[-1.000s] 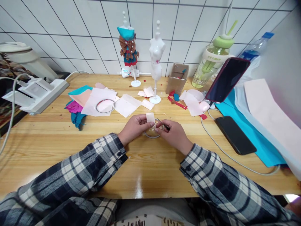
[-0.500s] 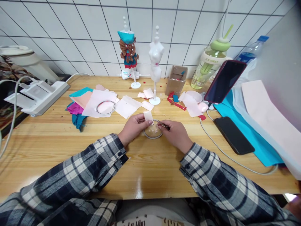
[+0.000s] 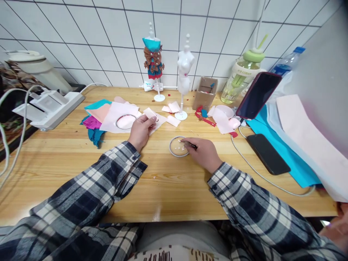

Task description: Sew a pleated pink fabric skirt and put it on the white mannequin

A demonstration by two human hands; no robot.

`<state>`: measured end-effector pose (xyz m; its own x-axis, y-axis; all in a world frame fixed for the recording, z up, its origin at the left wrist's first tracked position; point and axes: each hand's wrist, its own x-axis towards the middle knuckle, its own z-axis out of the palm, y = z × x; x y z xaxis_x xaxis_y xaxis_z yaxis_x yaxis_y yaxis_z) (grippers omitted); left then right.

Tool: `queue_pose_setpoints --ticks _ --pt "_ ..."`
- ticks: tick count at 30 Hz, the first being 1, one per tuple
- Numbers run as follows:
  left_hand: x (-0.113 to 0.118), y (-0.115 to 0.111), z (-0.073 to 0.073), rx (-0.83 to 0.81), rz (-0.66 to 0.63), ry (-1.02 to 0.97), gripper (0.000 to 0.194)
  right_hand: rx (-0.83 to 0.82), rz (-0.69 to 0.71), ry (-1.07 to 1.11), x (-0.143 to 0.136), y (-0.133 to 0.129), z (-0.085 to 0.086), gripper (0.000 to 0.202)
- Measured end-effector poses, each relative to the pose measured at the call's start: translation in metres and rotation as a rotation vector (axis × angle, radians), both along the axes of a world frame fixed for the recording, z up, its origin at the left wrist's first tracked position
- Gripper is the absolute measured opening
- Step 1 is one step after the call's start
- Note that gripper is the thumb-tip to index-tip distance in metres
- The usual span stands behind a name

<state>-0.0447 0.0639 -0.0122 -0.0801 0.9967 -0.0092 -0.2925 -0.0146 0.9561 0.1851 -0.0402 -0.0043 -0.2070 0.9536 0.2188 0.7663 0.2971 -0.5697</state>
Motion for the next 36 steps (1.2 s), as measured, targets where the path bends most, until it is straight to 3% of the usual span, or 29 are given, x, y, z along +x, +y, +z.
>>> queue_pose_setpoints --ticks 2,5,7,12,17,21,24,26,28,32,36 --pt "0.002 -0.001 -0.003 0.025 -0.010 0.028 0.025 0.043 0.131 0.051 -0.012 -0.012 -0.002 0.025" --pt "0.002 0.000 -0.005 0.035 -0.012 0.063 0.025 0.043 0.457 -0.015 -0.038 -0.032 -0.004 0.030" --pt "0.002 0.001 -0.006 0.041 -0.018 0.097 0.025 0.010 0.548 -0.111 -0.053 -0.041 -0.002 0.032" --pt "0.002 -0.001 -0.005 0.032 -0.031 0.171 0.029 -0.083 0.560 -0.237 -0.072 -0.042 0.007 0.025" --pt "0.002 -0.003 -0.004 0.023 -0.070 0.185 0.028 -0.048 0.580 -0.310 -0.077 -0.042 0.007 0.013" --pt "0.002 -0.003 -0.003 0.007 -0.066 0.160 0.028 -0.016 0.611 -0.345 -0.074 -0.044 0.005 0.015" --pt "0.001 -0.003 -0.003 0.008 -0.057 0.144 0.030 -0.021 0.495 -0.225 -0.056 -0.033 0.009 0.017" --pt "0.001 -0.004 -0.003 0.011 -0.080 0.161 0.033 -0.028 0.251 -0.050 -0.036 -0.017 0.012 0.017" --pt "0.001 -0.004 -0.003 0.004 -0.105 0.199 0.036 -0.004 0.102 0.090 -0.013 0.001 0.014 0.018" --pt "0.002 -0.004 -0.004 0.008 -0.104 0.240 0.038 -0.067 0.053 0.176 0.014 0.025 0.008 0.013" --pt "0.001 -0.005 -0.005 0.040 -0.109 0.252 0.038 -0.085 0.080 0.221 0.011 0.023 0.001 0.014"
